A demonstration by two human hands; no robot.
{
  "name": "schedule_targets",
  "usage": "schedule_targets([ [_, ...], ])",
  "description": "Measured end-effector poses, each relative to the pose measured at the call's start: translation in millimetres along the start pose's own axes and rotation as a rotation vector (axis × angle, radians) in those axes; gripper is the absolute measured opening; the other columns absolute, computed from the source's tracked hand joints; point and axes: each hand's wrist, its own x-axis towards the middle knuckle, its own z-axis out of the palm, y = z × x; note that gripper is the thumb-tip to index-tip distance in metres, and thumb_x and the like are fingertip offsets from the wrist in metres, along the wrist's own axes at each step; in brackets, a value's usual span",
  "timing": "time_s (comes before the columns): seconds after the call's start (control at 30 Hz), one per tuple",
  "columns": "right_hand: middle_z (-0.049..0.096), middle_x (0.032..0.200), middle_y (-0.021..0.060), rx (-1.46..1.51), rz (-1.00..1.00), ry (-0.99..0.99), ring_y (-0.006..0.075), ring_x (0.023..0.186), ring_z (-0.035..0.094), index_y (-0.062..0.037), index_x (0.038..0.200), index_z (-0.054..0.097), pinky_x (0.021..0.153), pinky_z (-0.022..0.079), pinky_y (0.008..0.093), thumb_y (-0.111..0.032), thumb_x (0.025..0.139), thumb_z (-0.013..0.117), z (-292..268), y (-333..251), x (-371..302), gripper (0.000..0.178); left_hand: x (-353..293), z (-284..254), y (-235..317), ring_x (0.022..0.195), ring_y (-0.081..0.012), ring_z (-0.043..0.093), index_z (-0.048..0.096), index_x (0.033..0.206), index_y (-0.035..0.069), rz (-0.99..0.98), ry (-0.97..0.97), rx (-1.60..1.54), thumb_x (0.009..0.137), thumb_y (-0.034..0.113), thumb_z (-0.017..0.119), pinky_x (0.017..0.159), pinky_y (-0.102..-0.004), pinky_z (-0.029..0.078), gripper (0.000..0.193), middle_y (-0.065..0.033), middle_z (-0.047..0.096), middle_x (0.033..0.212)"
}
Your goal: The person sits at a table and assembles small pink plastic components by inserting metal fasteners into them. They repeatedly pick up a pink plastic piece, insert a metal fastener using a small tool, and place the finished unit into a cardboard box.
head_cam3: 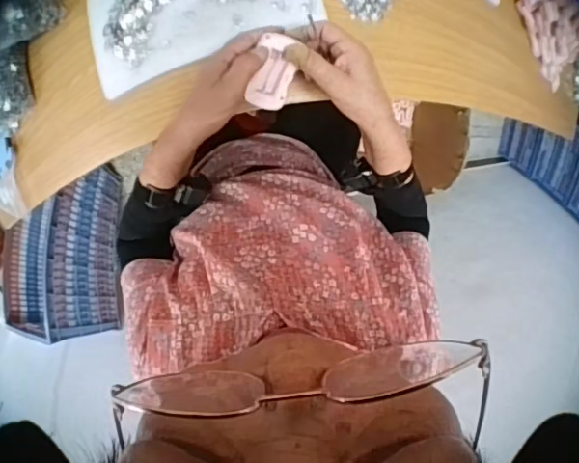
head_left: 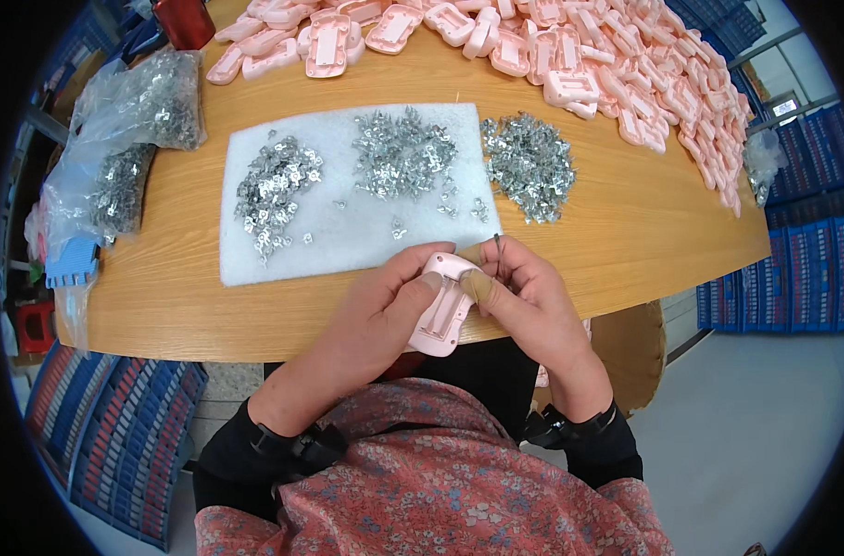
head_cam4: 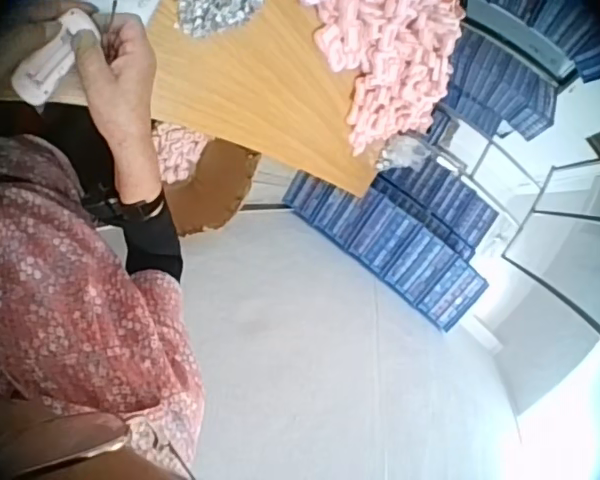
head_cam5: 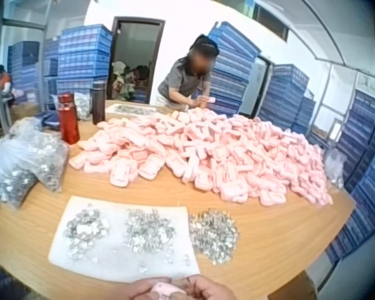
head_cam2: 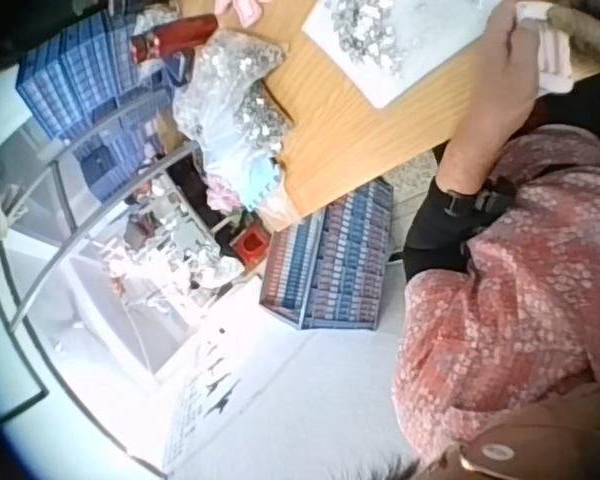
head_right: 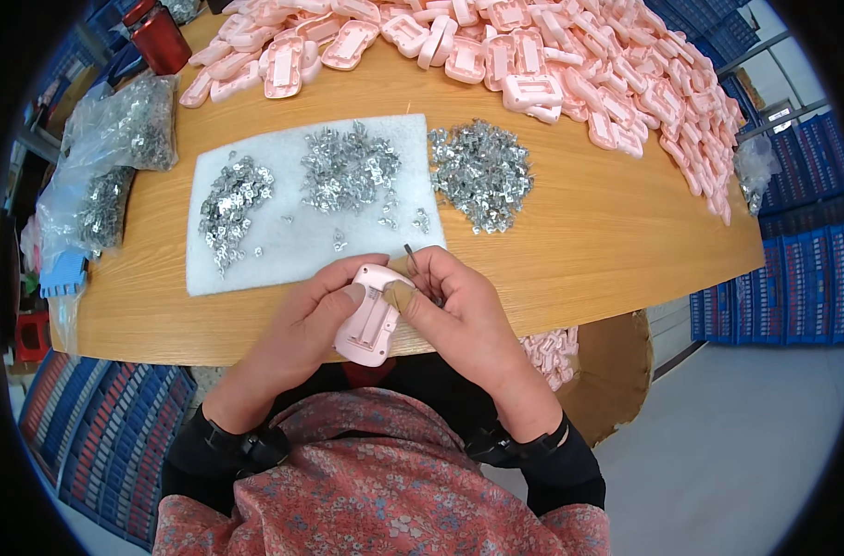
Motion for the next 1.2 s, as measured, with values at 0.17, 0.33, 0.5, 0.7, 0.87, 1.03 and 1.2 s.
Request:
schedule_targets([
  [0.17, 0.06, 0.088, -0.0027, 0.064, 0.095, 0.006, 0.0018, 0.074, 0.051, -0.0003, 0.11, 0.059, 0.065, 0.042, 0.0186, -0.014, 0.1, 0.058, -3, 4, -3, 0.017, 0, -2, 19, 0.091, -0.0113, 0.061, 0.045, 0.14, 0.002, 0.065, -0.058, 0.356, 0.1, 0.006, 0.044, 0.08, -0.0265, 0.05, 0.04, -0.0062, 0.064, 0.104],
  [0.33, 0.06, 0.089, -0.0017, 0.129, 0.086, 0.006, 0.0038, 0.072, 0.052, 0.0009, 0.117, 0.059, 0.065, 0.044, 0.0189, -0.013, 0.101, 0.054, 0, -6, -10, 0.021, 2, 0, 15, 0.088, -0.0132, 0.061, 0.046, 0.137, 0.001, 0.179, -0.03, 0.601, 0.101, 0.007, 0.043, 0.077, -0.027, 0.05, 0.037, -0.0083, 0.063, 0.099],
  [0.5, 0.061, 0.09, -0.0014, 0.173, -0.009, 0.068, 0.0044, 0.073, 0.052, 0.0025, 0.12, 0.058, 0.066, 0.045, 0.0198, -0.011, 0.1, 0.055, 5, -3, -11, 0.024, 2, -7, 1, 0.069, -0.0157, 0.057, 0.047, 0.133, 0.004, -0.032, 0.001, -0.022, 0.103, 0.022, 0.041, 0.06, -0.0301, 0.047, 0.035, -0.007, 0.058, 0.086],
  [0.7, 0.062, 0.09, 0.0038, -0.252, -0.302, 0.149, 0.0111, 0.073, 0.057, -0.0005, 0.12, 0.061, 0.068, 0.047, 0.0247, -0.007, 0.094, 0.06, 16, 3, -7, 0.027, 1, -16, 11, 0.054, -0.0108, 0.043, 0.046, 0.132, 0.007, -0.217, -0.038, -0.616, 0.105, 0.038, 0.042, 0.049, -0.0267, 0.034, 0.042, -0.0023, 0.048, 0.077],
  [0.87, 0.061, 0.091, 0.0122, -0.435, -0.508, 0.112, 0.0272, 0.079, 0.064, -0.0034, 0.116, 0.064, 0.067, 0.051, 0.0334, -0.001, 0.082, 0.065, 26, 8, 0, 0.034, -1, -18, 8, 0.055, -0.01, 0.044, 0.047, 0.131, 0.006, -0.242, -0.074, -0.715, 0.105, 0.038, 0.041, 0.049, -0.0249, 0.034, 0.042, -0.0013, 0.048, 0.076],
  [1.03, 0.058, 0.087, 0.0091, -0.595, -0.618, 0.117, 0.0273, 0.077, 0.062, -0.0029, 0.108, 0.067, 0.064, 0.052, 0.0364, -0.003, 0.076, 0.068, 33, 8, -3, 0.032, 1, -16, 6, 0.057, -0.0088, 0.047, 0.048, 0.132, 0.005, -0.216, -0.035, -0.565, 0.105, 0.041, 0.041, 0.051, -0.0224, 0.036, 0.046, -0.0005, 0.05, 0.077],
  [1.2, 0.058, 0.087, 0.0088, -0.631, -0.717, 0.082, 0.0268, 0.075, 0.061, -0.0026, 0.109, 0.067, 0.063, 0.052, 0.0362, -0.007, 0.072, 0.071, 27, 12, -1, 0.037, 2, -9, -2, 0.06, -0.0093, 0.049, 0.047, 0.136, 0.006, -0.134, 0.053, -0.423, 0.105, 0.042, 0.039, 0.054, -0.0222, 0.04, 0.049, -0.0016, 0.054, 0.081],
])
